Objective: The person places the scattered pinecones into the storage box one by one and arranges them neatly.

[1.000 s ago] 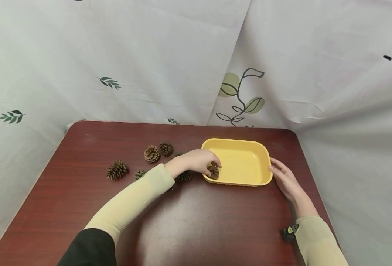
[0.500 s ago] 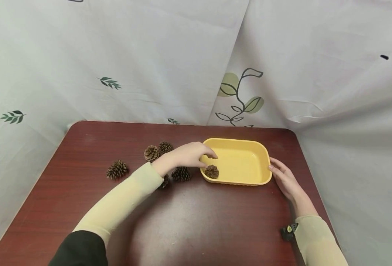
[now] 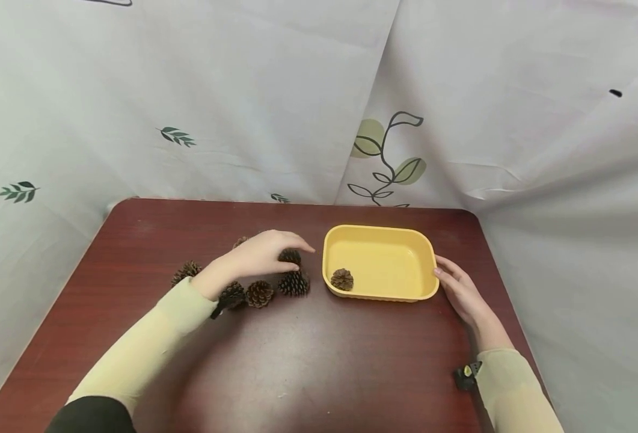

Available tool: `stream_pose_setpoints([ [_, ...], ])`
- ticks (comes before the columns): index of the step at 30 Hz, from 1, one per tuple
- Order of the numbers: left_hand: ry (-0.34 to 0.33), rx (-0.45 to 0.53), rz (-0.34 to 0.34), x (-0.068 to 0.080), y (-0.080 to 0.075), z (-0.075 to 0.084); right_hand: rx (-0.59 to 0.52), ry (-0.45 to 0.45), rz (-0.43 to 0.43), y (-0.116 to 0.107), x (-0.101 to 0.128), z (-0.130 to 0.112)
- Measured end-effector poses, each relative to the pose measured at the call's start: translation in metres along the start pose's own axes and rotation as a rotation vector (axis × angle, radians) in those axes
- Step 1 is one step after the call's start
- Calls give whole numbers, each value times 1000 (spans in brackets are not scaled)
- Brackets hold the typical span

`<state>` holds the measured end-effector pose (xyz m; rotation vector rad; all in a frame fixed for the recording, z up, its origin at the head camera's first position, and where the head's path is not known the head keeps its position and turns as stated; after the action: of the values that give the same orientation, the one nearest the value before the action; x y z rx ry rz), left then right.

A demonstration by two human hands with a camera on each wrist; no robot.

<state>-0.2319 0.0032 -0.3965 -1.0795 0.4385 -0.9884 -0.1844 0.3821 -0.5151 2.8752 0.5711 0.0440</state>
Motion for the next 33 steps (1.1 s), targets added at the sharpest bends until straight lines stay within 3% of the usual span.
stream_pose_setpoints([
  [6, -50, 26, 123, 44, -7, -27, 24, 17, 5, 0, -1, 0],
  [13, -159, 92, 203, 89, -13, -54, -2, 13, 35, 0, -2, -1],
  [25, -272, 128, 378, 150, -12, -93, -85, -18, 226, 5, -1, -2],
  [33, -386, 153, 435, 190, 0, -114, -81, -52, 220, 10, -2, -2],
])
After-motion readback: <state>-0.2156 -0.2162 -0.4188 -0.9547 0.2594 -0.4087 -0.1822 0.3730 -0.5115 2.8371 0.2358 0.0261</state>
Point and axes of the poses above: each hand's wrist, its own x-axis away from the middle knuckle, its own y-axis out of the palm, z = x × y, the point moved 8 cm from there along -x, towards the middle knuckle, and after that the axes turned 10 degrees about -z, right-handed, at the moved point
